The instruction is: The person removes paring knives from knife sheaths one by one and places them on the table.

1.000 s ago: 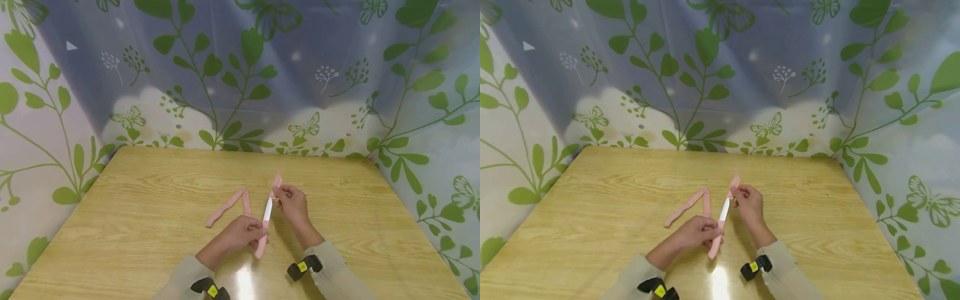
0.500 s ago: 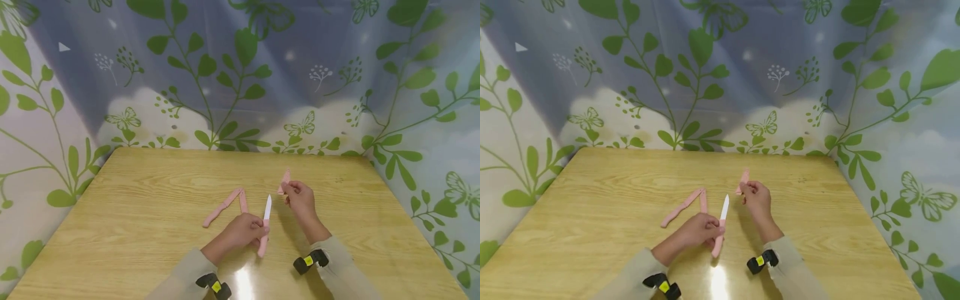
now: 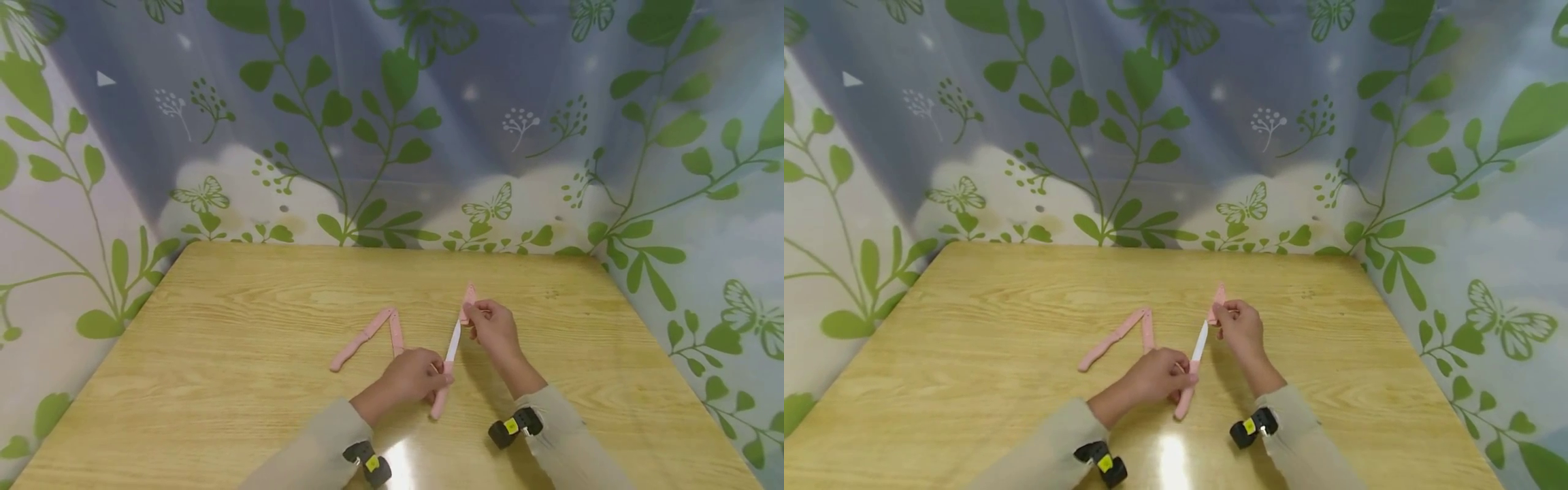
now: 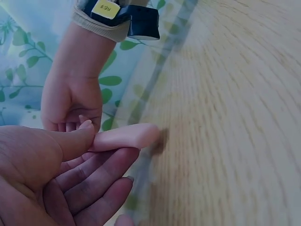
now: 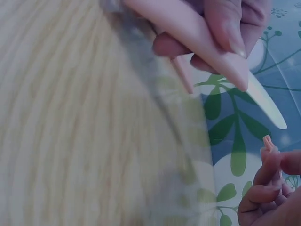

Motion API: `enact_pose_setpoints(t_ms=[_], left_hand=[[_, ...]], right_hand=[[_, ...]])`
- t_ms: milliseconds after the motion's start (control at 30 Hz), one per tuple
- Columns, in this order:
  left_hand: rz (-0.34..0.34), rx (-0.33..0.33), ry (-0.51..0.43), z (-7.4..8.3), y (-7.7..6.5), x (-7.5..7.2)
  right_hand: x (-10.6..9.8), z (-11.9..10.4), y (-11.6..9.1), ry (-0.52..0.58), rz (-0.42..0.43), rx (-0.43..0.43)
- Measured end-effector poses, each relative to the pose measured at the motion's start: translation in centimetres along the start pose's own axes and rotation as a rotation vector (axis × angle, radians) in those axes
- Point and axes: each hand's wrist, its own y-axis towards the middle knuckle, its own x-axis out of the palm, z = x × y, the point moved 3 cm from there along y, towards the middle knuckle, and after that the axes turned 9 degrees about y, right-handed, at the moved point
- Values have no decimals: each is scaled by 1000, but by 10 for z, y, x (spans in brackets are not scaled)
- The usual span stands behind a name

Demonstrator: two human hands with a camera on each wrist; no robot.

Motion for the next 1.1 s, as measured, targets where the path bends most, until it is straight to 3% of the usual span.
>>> enact_pose_setpoints(t_ms=[167, 367, 600, 867, 1100], left_hand=[[-9, -1, 13, 4, 1, 3], [20, -10, 44, 6, 2, 5], [58, -34, 161, 6, 4, 8], [119, -49, 194, 10, 3, 5], [121, -33, 220, 12, 4, 6]], right_hand=[[-6, 2, 0, -111, -26, -43], [-17, 12, 3, -219, -42, -13], [-24, 19, 2, -262, -77, 21], [-36, 21, -1, -479, -97, -62], [-43, 25, -5, -528, -147, -46]])
